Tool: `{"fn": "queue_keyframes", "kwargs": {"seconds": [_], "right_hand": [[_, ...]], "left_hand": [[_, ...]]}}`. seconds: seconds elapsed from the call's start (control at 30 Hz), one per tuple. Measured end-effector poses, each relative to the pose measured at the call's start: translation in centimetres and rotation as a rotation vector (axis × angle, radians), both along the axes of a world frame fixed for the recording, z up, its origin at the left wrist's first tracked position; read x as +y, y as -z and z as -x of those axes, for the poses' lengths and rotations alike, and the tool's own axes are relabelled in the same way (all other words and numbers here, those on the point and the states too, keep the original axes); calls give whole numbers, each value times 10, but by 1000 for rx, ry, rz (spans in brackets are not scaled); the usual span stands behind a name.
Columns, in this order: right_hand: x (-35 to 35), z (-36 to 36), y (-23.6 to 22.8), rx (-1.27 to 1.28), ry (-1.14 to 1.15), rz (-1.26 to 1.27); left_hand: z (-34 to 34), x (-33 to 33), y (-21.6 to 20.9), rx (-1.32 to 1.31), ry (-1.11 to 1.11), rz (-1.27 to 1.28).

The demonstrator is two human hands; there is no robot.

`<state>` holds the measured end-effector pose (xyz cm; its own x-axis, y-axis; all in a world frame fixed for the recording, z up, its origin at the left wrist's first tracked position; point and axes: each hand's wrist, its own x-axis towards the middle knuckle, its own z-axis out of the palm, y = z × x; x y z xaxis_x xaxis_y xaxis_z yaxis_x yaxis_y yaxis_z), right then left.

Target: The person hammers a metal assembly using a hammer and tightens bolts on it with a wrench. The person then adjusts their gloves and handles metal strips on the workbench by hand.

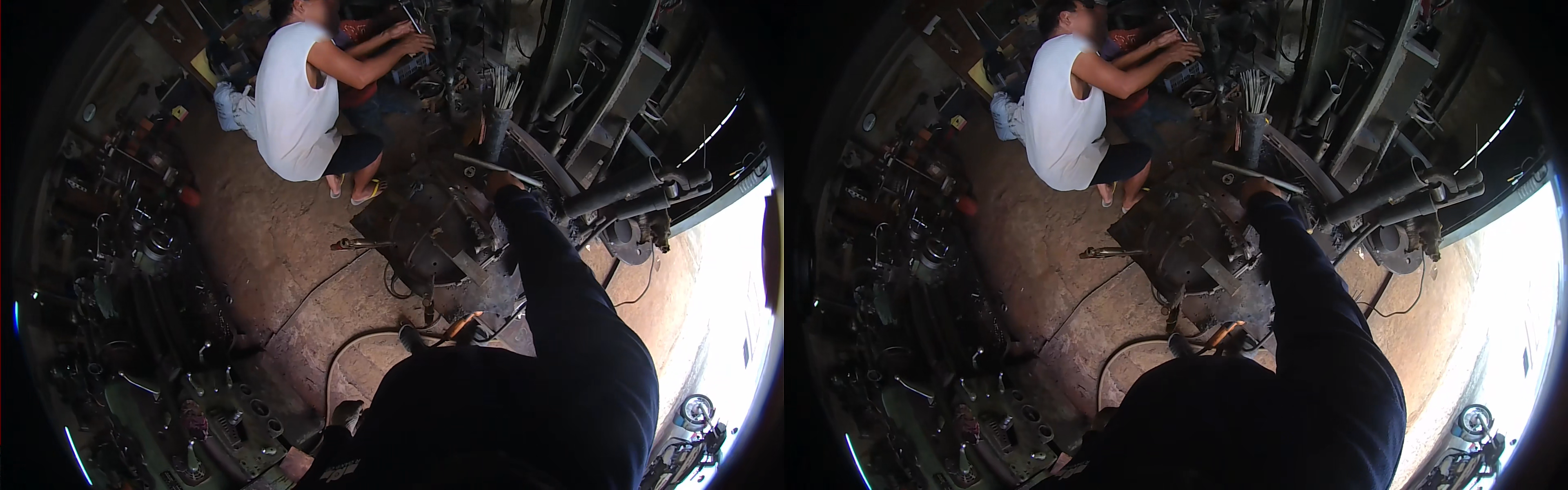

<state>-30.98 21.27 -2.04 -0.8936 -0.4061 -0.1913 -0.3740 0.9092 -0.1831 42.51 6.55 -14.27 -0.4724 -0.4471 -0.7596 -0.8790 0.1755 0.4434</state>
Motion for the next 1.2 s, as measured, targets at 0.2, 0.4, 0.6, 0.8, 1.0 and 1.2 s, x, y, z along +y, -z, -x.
{"fn": "queue_keyframes", "kwargs": {"seconds": [0.2, 0.4, 0.6, 0.8, 1.0, 1.2], "right_hand": [[-5, -3, -15, -27, 2, -18], [0, -3, -17, -33, -36, -3], [2, 5, 23, 81, -91, 284], [-7, -1, 6, -23, -111, 54], [-14, 5, 11, -1, -193, 177], [-10, 8, 11, -13, -55, 264]], "left_hand": [[8, -10, 9, -25, -48, -41], [25, -6, 1, -35, -112, -80], [27, 8, -1, -83, -308, -161], [24, 9, 3, 14, 37, 70], [-11, -9, 44, 489, 374, 228], [6, -1, 30, 286, 237, 111]]}}
